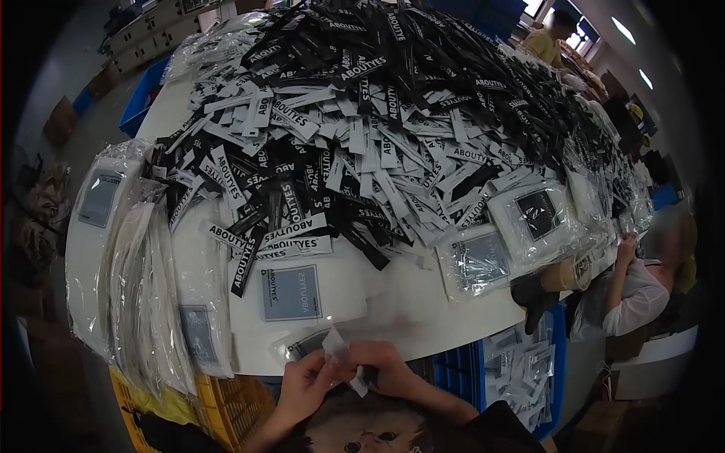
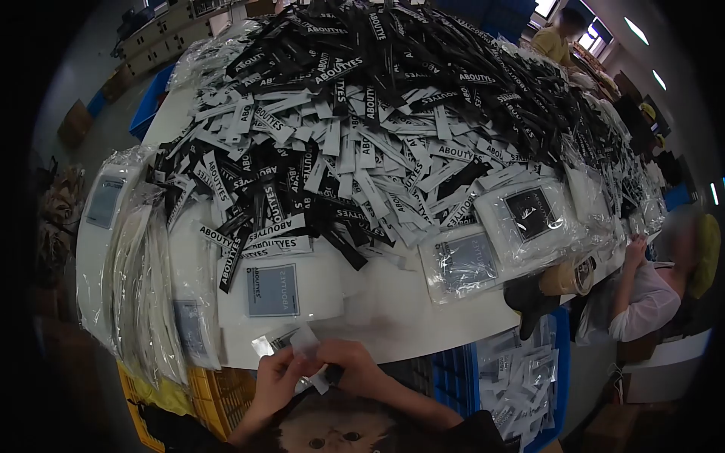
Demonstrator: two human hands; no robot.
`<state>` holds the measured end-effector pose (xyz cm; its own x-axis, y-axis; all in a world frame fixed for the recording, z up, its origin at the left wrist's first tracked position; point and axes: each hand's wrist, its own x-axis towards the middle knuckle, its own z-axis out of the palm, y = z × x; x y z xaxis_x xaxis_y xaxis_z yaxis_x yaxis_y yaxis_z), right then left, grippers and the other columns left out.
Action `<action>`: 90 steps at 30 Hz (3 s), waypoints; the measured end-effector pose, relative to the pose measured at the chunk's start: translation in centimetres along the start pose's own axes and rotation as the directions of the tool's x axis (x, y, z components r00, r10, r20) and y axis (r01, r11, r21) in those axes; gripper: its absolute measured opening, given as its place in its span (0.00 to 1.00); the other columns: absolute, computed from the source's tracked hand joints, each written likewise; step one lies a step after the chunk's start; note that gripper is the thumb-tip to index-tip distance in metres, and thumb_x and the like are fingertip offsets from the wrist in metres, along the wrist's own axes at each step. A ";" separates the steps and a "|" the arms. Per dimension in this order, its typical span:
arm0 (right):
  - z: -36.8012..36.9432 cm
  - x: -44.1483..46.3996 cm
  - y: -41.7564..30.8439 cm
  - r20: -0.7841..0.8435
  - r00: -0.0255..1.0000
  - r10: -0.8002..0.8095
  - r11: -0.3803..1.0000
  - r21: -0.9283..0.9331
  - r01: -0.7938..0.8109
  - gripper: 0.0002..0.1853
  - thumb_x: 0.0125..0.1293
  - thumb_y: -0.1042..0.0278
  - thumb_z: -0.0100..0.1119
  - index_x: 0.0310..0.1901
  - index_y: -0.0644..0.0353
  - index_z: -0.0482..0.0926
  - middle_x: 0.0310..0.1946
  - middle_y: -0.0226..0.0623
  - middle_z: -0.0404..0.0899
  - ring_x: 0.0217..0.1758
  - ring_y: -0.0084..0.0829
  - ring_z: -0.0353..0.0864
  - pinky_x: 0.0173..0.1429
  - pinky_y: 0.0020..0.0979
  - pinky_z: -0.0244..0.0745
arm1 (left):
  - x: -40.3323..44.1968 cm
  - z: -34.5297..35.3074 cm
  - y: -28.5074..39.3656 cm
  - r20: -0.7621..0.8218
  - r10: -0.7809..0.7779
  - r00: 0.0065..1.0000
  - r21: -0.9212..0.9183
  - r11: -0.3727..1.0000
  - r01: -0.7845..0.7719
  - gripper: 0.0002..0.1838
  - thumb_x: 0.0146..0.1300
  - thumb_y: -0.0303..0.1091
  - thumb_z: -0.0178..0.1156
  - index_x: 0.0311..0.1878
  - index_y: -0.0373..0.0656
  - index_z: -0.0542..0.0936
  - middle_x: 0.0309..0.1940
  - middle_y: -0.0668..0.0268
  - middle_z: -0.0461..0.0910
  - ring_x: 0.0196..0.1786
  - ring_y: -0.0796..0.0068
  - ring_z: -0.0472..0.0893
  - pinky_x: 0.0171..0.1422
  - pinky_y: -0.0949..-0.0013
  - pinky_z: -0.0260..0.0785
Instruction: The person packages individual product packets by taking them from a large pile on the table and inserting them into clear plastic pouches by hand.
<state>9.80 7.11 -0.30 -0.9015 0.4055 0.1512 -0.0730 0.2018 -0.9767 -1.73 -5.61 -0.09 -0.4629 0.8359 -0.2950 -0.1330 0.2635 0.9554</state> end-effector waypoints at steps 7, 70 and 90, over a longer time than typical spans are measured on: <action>0.8 0.8 -1.4 -0.184 0.983 -0.011 0.994 -0.111 -0.009 0.28 0.39 0.83 0.61 0.48 0.56 0.73 0.37 0.40 0.75 0.38 0.41 0.74 0.38 0.33 0.72 | -0.3 0.3 0.0 -0.220 0.082 0.972 0.005 0.997 -0.083 0.04 0.58 0.23 0.55 0.36 0.33 0.76 0.24 0.67 0.78 0.28 0.84 0.75 0.31 0.78 0.67; -9.6 -0.7 -2.4 0.572 0.796 0.199 0.980 -0.138 -0.146 0.10 0.65 0.67 0.50 0.40 0.64 0.77 0.17 0.44 0.73 0.20 0.40 0.72 0.27 0.32 0.66 | 2.6 -1.5 8.1 0.385 0.309 0.870 0.370 0.811 -0.452 0.05 0.57 0.28 0.59 0.36 0.38 0.78 0.20 0.57 0.77 0.20 0.60 0.77 0.24 0.69 0.67; -6.5 -1.9 -4.8 0.050 0.999 0.006 0.998 -0.061 -0.003 0.06 0.49 0.77 0.65 0.30 0.65 0.81 0.23 0.38 0.77 0.25 0.31 0.77 0.29 0.26 0.69 | 0.6 3.8 4.2 0.191 0.458 0.868 0.168 0.856 -0.488 0.08 0.49 0.27 0.67 0.32 0.38 0.79 0.28 0.61 0.77 0.29 0.65 0.78 0.30 0.71 0.69</action>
<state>14.66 11.13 5.06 -0.9220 0.3619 0.1377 -0.0445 0.2543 -0.9661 0.75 -2.15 3.68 -0.2958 0.9383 0.1791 0.2590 -0.1017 0.9605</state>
